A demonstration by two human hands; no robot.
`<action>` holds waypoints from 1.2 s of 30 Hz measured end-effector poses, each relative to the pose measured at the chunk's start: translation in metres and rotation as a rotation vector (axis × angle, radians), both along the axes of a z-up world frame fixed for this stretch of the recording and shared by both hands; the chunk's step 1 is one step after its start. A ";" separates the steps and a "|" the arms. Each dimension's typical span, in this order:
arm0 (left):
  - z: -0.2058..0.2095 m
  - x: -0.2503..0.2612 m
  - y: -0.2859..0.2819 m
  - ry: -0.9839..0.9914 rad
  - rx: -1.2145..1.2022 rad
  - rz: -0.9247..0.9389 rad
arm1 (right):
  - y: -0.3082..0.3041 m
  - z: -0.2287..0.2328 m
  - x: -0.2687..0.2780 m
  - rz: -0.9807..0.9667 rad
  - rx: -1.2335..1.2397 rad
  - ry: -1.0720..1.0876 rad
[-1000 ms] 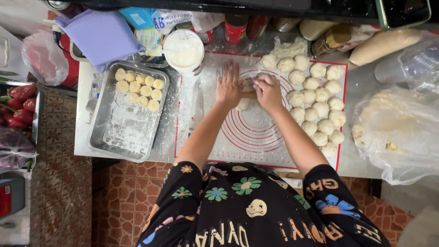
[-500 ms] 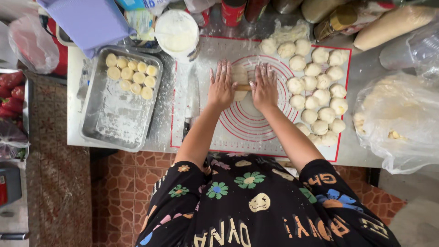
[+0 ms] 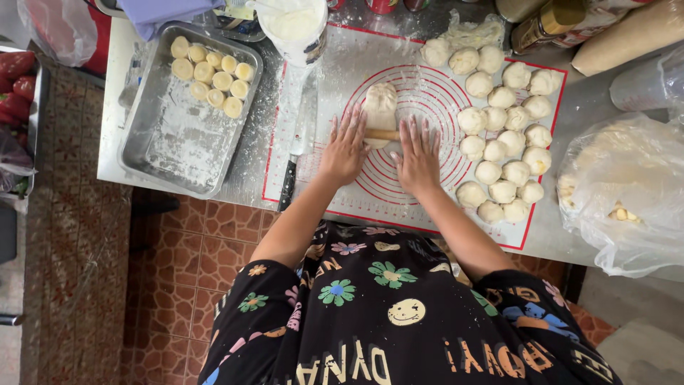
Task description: The person rolls dough balls into flat circular sheets using a rolling pin on a silicone mat. They repeatedly flatten each piece, adjust its position, and place the finished sheets into a metal tray. The person also uses a knife to trim the edges of the rolled dough.
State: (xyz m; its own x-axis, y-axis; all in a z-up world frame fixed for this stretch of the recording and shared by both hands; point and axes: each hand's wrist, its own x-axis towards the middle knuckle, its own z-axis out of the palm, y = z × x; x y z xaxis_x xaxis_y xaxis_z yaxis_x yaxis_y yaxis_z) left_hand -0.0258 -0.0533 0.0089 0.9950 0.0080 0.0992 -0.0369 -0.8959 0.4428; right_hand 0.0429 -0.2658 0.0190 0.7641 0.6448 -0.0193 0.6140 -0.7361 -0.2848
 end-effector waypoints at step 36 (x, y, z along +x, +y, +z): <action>0.004 0.104 0.029 -0.053 -0.004 0.137 | 0.059 -0.024 0.090 -0.070 0.284 -0.276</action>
